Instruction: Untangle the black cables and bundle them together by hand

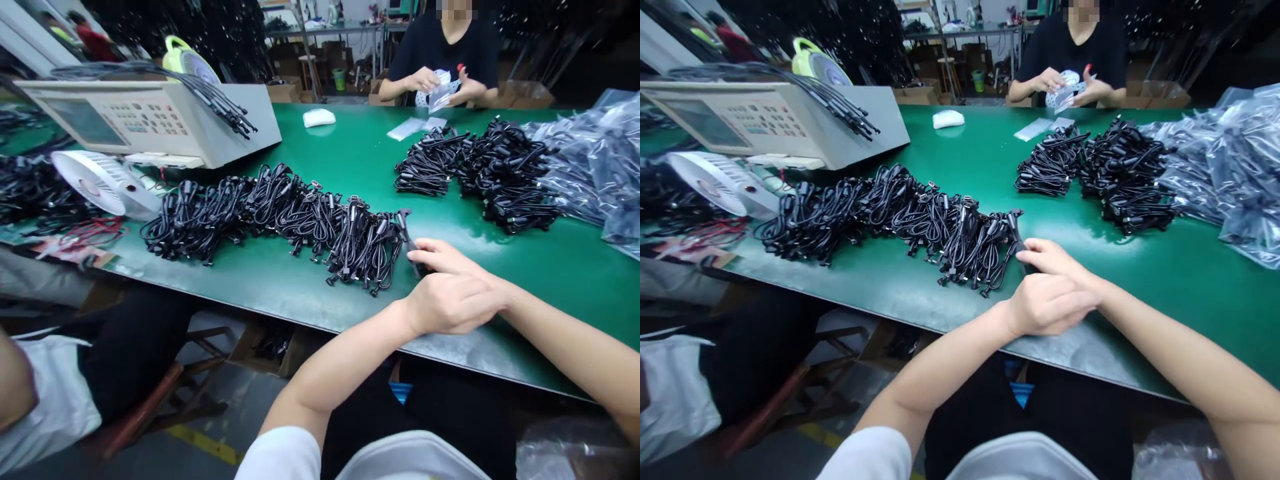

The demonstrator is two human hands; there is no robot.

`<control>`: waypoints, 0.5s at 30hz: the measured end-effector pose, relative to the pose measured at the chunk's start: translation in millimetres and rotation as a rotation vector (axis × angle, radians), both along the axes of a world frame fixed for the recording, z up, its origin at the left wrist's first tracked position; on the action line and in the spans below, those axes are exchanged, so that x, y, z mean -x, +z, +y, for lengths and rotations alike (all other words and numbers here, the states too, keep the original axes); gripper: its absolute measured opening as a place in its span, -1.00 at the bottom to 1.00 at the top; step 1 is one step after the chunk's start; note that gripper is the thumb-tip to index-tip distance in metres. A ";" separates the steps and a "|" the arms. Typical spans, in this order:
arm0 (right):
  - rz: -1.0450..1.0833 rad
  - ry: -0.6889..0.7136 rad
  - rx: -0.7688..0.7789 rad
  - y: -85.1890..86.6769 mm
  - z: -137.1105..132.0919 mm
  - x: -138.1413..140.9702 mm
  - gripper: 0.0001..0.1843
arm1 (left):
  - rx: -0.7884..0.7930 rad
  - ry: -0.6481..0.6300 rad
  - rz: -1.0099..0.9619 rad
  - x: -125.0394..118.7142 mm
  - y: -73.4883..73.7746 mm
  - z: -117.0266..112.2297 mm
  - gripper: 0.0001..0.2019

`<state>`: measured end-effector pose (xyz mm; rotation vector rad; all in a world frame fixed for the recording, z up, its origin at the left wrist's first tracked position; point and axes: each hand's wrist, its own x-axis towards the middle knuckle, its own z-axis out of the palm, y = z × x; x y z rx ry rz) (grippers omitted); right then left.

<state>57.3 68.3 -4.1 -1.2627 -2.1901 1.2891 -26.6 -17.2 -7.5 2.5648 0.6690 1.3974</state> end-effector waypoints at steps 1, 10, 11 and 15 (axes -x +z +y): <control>0.032 -0.048 -0.034 5.1 -0.3 -17.4 -0.61 | 0.053 0.020 -0.066 0.4 1.2 -0.7 -0.68; 0.225 -0.079 0.079 34.8 -71.1 -105.4 -0.74 | 0.960 0.068 -0.738 -0.4 8.3 9.5 -0.58; 0.193 -0.064 0.064 32.4 -74.7 -104.7 -0.74 | 0.988 0.046 -0.740 -0.1 7.7 11.1 -0.58; 0.162 0.039 0.157 18.1 -77.5 -104.2 -0.75 | 1.147 -0.025 -0.774 0.2 2.5 16.8 -0.61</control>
